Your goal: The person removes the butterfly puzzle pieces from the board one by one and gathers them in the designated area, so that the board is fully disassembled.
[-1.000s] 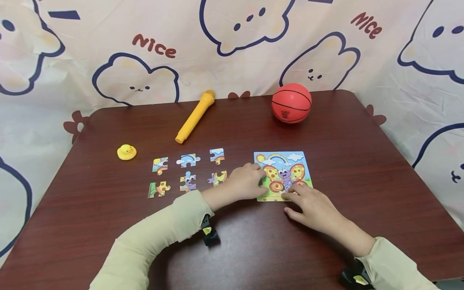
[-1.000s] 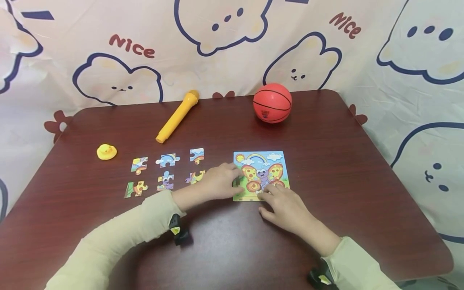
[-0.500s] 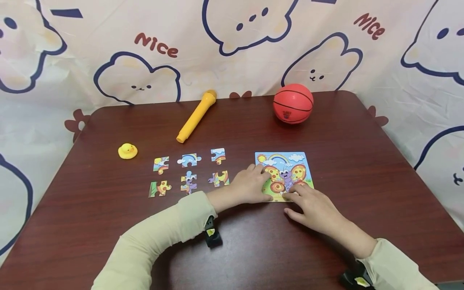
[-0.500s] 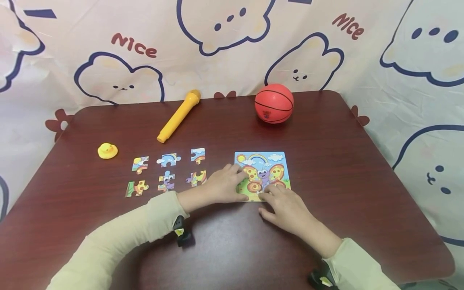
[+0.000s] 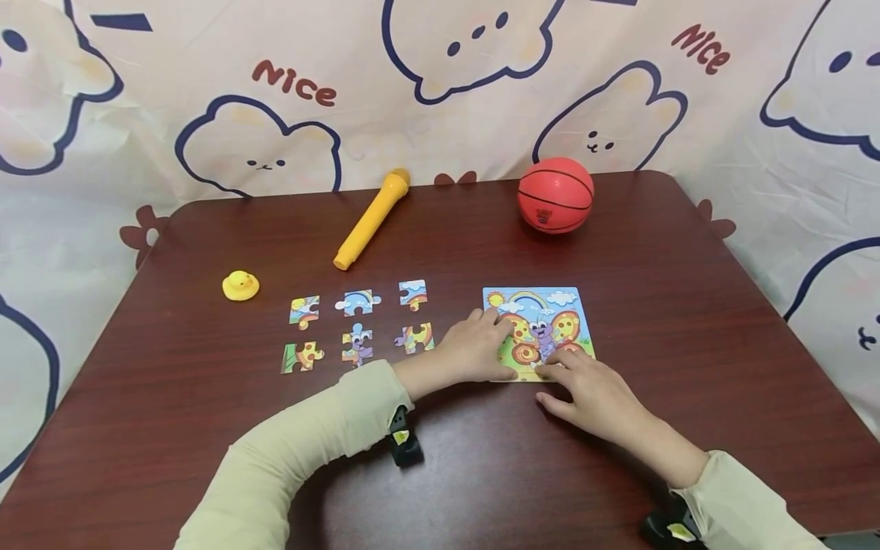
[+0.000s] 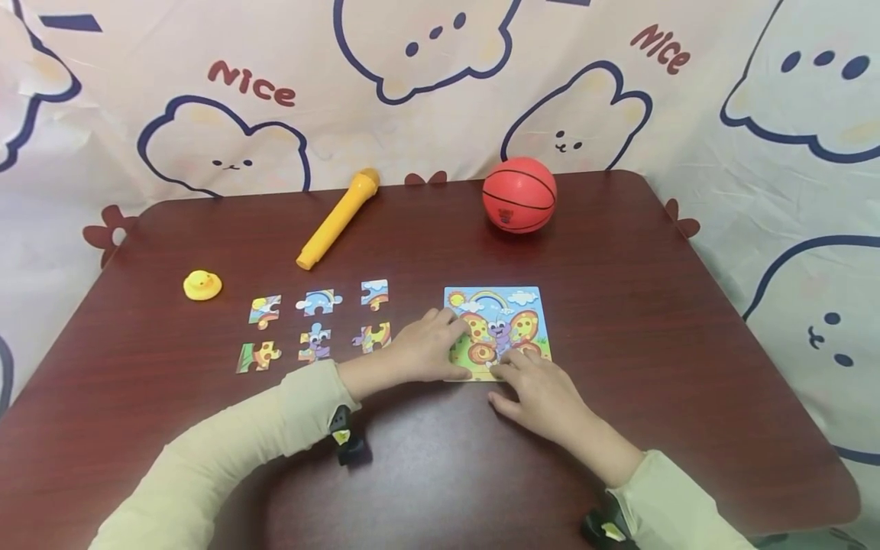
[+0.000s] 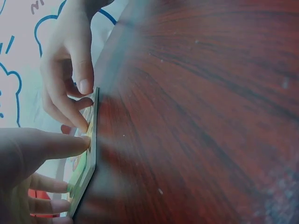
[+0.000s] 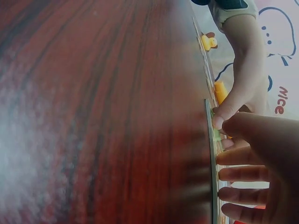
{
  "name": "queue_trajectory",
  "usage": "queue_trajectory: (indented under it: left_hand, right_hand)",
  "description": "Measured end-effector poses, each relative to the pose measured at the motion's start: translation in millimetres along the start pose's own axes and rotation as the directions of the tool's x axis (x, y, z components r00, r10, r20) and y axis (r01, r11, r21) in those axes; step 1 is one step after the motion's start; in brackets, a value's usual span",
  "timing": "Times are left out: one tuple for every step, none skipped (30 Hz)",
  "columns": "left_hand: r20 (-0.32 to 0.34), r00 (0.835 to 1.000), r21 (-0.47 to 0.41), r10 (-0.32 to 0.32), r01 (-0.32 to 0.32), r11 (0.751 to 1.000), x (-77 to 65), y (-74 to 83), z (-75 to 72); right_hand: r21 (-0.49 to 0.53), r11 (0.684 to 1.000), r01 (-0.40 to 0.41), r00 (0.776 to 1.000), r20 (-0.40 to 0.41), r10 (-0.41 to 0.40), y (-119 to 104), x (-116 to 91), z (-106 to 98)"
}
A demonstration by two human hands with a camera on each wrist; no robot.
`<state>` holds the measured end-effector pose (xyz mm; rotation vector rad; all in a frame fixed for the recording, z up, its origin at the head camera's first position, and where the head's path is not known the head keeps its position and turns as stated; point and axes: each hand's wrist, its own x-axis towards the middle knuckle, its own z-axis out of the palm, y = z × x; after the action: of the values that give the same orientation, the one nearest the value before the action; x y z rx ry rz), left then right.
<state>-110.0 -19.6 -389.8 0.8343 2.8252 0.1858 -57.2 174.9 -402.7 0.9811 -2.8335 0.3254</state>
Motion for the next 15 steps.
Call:
queue_trajectory:
  left_hand:
    - [0.002,1.0,-0.003,-0.005,0.005,1.0,0.0,0.4,-0.2]
    - [0.002,1.0,-0.005,-0.008,0.008,1.0,0.2,0.7,-0.4]
    - [0.002,1.0,-0.007,-0.011,0.011,1.0,0.1,1.0,-0.6]
    - [-0.001,1.0,-0.008,-0.012,0.012,1.0,0.0,1.3,-0.6]
    - [-0.004,1.0,-0.008,-0.012,0.012,1.0,-0.2,1.5,-0.6]
    - [-0.011,1.0,-0.008,-0.01,0.009,1.0,-0.5,1.6,-0.5]
    - [-0.022,1.0,-0.008,-0.005,0.005,1.0,-0.9,1.7,-0.3]
    - [-0.035,0.999,-0.008,0.002,-0.002,1.0,-1.3,1.6,-0.1]
    - [-0.05,0.999,-0.008,0.011,-0.011,1.0,-1.7,1.5,0.1]
    - [-0.067,0.998,-0.014,0.018,-0.019,1.0,-2.1,1.3,0.3]
    - [-0.082,0.996,-0.024,0.025,-0.027,0.999,-2.5,1.2,0.2]
    - [-0.097,0.995,-0.043,0.031,-0.035,0.998,-2.8,0.9,0.1]
    - [-0.11,0.993,-0.063,0.036,-0.043,0.997,-3.1,0.7,-0.1]
    - [-0.124,0.991,-0.088,0.041,-0.052,0.995,-3.4,0.5,-0.6]
    - [-0.136,0.99,-0.117,0.045,-0.061,0.991,-3.5,0.3,-1.3]
  right_hand:
    - [0.003,1.0,-0.005,1.0,0.003,0.005,-0.2,0.3,0.0]
    - [0.006,1.0,-0.009,1.0,0.005,0.009,-0.3,0.4,-0.1]
    - [0.008,1.0,-0.013,1.0,0.006,0.012,-0.4,0.4,-0.1]
    - [0.009,1.0,-0.016,1.0,0.007,0.016,-0.5,0.5,-0.1]
    - [0.009,1.0,-0.018,1.0,0.008,0.018,-0.6,0.6,0.0]
    - [0.011,1.0,-0.021,1.0,0.008,0.021,-0.8,0.7,0.0]
    - [0.013,1.0,-0.024,1.0,0.007,0.024,-1.0,0.7,0.0]
    - [0.016,1.0,-0.027,1.0,0.007,0.027,-1.1,0.8,0.1]
    - [0.018,0.999,-0.031,1.0,0.006,0.031,-1.3,0.8,0.1]
    - [0.019,0.999,-0.034,0.999,0.005,0.034,-1.4,0.9,0.0]
    - [0.02,0.999,-0.037,0.999,0.004,0.037,-1.6,0.9,0.0]
    - [0.02,0.999,-0.039,0.999,0.003,0.039,-1.7,0.9,-0.1]
    - [0.021,0.999,-0.041,0.999,0.003,0.041,-1.7,0.9,-0.2]
    - [0.023,0.999,-0.043,0.999,0.002,0.043,-1.7,0.8,-0.2]
    - [0.023,0.999,-0.043,0.999,0.001,0.043,-1.7,0.6,-0.2]
